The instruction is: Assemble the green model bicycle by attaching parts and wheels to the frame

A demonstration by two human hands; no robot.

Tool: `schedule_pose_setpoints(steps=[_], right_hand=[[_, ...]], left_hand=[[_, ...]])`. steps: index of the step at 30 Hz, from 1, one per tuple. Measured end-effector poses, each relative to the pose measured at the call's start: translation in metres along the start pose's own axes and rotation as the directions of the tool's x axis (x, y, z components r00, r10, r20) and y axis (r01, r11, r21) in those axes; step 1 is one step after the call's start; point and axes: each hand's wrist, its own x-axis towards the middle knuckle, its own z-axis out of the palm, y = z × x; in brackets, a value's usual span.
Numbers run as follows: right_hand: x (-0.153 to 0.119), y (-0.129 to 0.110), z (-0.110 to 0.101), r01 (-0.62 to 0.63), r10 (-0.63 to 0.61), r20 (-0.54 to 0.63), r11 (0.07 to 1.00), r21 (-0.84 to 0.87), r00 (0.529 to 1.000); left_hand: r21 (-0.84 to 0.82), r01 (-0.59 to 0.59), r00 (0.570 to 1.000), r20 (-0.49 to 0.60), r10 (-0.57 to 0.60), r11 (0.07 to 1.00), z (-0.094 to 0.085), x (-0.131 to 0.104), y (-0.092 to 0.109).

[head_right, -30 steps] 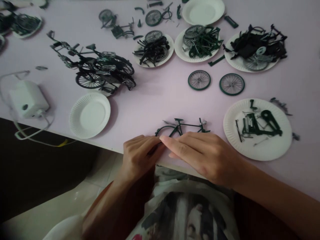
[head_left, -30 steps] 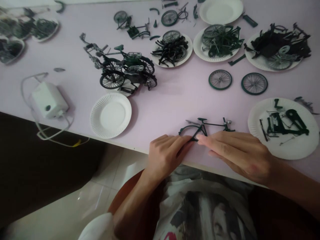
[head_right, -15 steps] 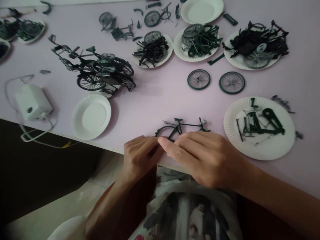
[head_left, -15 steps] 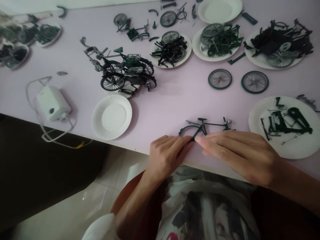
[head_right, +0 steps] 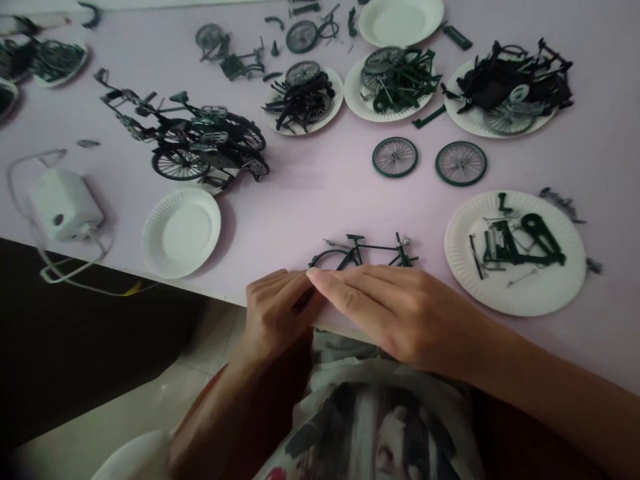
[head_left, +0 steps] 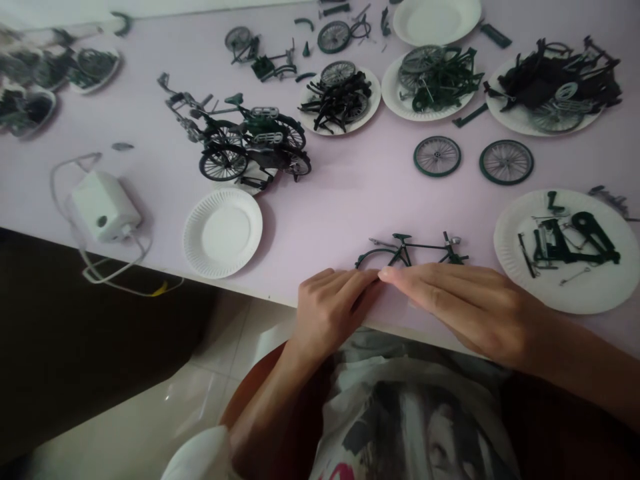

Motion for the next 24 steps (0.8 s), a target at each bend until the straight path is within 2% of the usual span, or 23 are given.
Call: schedule_pose_setpoints(steps=[2, 4, 6, 8, 13, 17, 19, 24], right_hand=[[-0.0032, -0.0001, 0.0004, -0.043, 0.042, 0.018, 0.996, 0.081, 0.999], [-0.0056, -0.0014, 0.002, -0.083, 0.087, -0.03, 0.99, 0.114, 0.996], [-0.0053, -0.0034, 0.0042, -0.086, 0.095, -0.119, 0.993, 0.08, 0.988], [-0.0023, -0.005, 0.0058, -0.075, 0.079, -0.15, 0.997, 0.032, 0.986], [0.0014, -0.0035, 0.0035, -0.007, 0.004, -0.071, 0.999, -0.044, 0.997], [-0.004, -0.0016, 0.0012, -0.103, 0.098, 0.042, 0.983, 0.152, 0.994], [-0.0053, -0.0008, 0.0022, -0.13, 0.132, -0.001, 0.977, 0.172, 0.991], [-0.0036, 0.0017, 0.0075, -0.183, 0.187, -0.112, 0.982, 0.041, 0.976]], left_hand=[[0.008, -0.009, 1.0, 0.003, 0.009, 1.0, -0.0007, 0.0008, 0.0004], [0.023, -0.006, 1.0, -0.005, 0.006, 1.0, -0.0005, 0.0006, 0.0007], [0.022, 0.005, 1.0, -0.017, -0.004, 1.0, 0.0005, -0.0004, 0.0007], [0.014, 0.014, 1.0, -0.023, -0.014, 1.0, 0.0017, -0.0015, 0.0004], [0.022, 0.003, 1.0, -0.014, -0.002, 1.0, 0.001, -0.0011, -0.0001], [0.013, -0.003, 1.0, 0.001, 0.003, 1.0, -0.0006, 0.0004, 0.0007], [0.019, 0.001, 1.0, -0.012, -0.001, 1.0, -0.0001, 0.0002, 0.0008], [0.023, 0.01, 1.0, -0.02, -0.009, 1.0, 0.0022, -0.0021, 0.0]])
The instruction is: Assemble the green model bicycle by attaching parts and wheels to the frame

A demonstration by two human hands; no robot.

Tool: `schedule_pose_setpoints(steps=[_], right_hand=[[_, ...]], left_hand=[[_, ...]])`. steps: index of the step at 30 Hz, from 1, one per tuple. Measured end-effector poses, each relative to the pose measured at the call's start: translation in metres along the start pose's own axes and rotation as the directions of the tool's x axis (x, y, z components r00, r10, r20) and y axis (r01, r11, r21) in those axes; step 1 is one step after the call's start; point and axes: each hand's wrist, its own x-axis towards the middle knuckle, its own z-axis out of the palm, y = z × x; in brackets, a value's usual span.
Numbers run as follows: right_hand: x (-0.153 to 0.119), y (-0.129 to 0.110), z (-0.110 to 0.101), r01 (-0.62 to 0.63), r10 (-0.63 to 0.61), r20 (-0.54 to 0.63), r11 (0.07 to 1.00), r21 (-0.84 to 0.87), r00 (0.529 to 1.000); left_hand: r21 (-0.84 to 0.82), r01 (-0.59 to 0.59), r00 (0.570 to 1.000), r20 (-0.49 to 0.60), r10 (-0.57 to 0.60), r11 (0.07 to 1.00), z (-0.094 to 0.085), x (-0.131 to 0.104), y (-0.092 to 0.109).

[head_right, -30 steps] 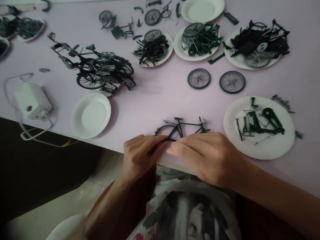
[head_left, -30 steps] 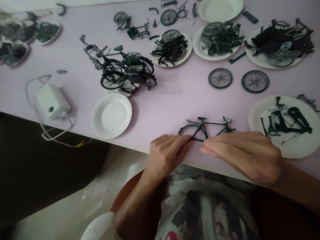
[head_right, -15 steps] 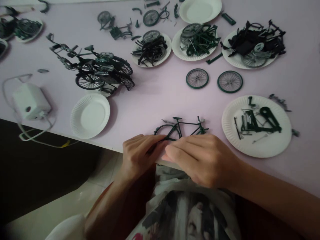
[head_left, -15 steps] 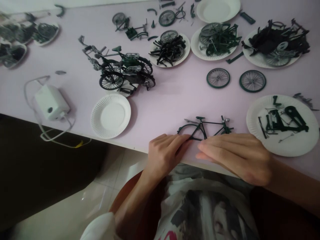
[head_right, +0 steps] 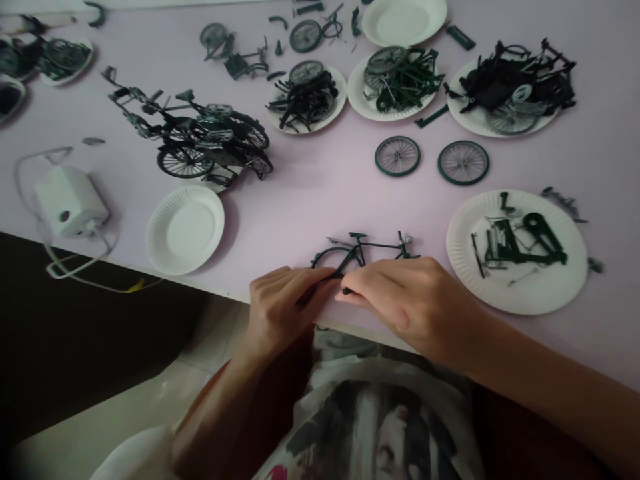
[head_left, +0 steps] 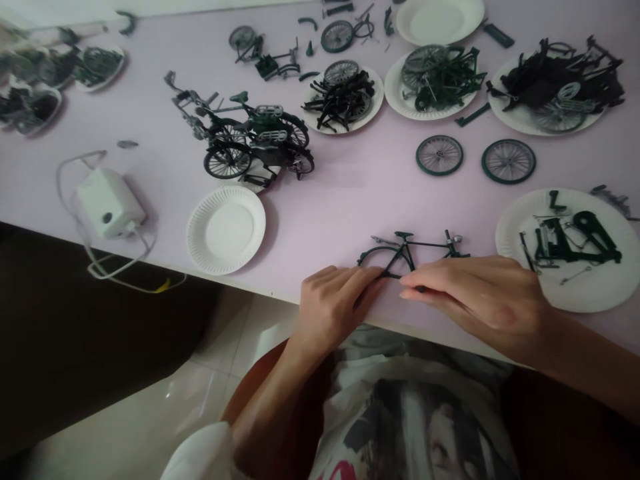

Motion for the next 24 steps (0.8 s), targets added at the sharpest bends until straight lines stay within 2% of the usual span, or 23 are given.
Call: schedule_pose_setpoints(steps=[4, 9, 11, 14, 20, 24], right_hand=[[-0.0005, 0.0001, 0.0005, 0.073, -0.073, -0.027, 0.997, -0.017, 0.997], [0.0015, -0.0013, -0.0029, 0.212, -0.208, 0.057, 0.975, -0.074, 0.977], [0.0025, -0.0014, -0.0043, 0.185, -0.187, 0.085, 0.982, 0.024, 0.979], [0.0015, -0.0022, -0.0061, 0.076, -0.095, 0.113, 0.985, 0.156, 0.989], [-0.0024, -0.0018, -0.0006, 0.019, -0.019, -0.003, 0.996, 0.088, 1.0], [-0.0005, 0.0021, 0.0002, 0.051, -0.049, -0.025, 0.993, 0.11, 0.999]], left_hand=[[-0.01, -0.007, 1.0, -0.005, 0.006, 1.0, 0.0003, 0.0, -0.0003], [-0.014, -0.021, 1.0, 0.002, 0.021, 1.0, -0.0012, 0.0021, 0.0002], [-0.017, -0.023, 1.0, 0.006, 0.024, 1.0, -0.0019, 0.0028, 0.0004], [-0.011, -0.016, 1.0, 0.01, 0.016, 1.0, -0.0023, 0.0028, 0.0007], [-0.007, -0.003, 1.0, -0.012, 0.003, 1.0, 0.0003, -0.0003, -0.0003], [-0.005, -0.015, 1.0, -0.017, 0.015, 1.0, 0.0013, -0.0008, -0.0013]])
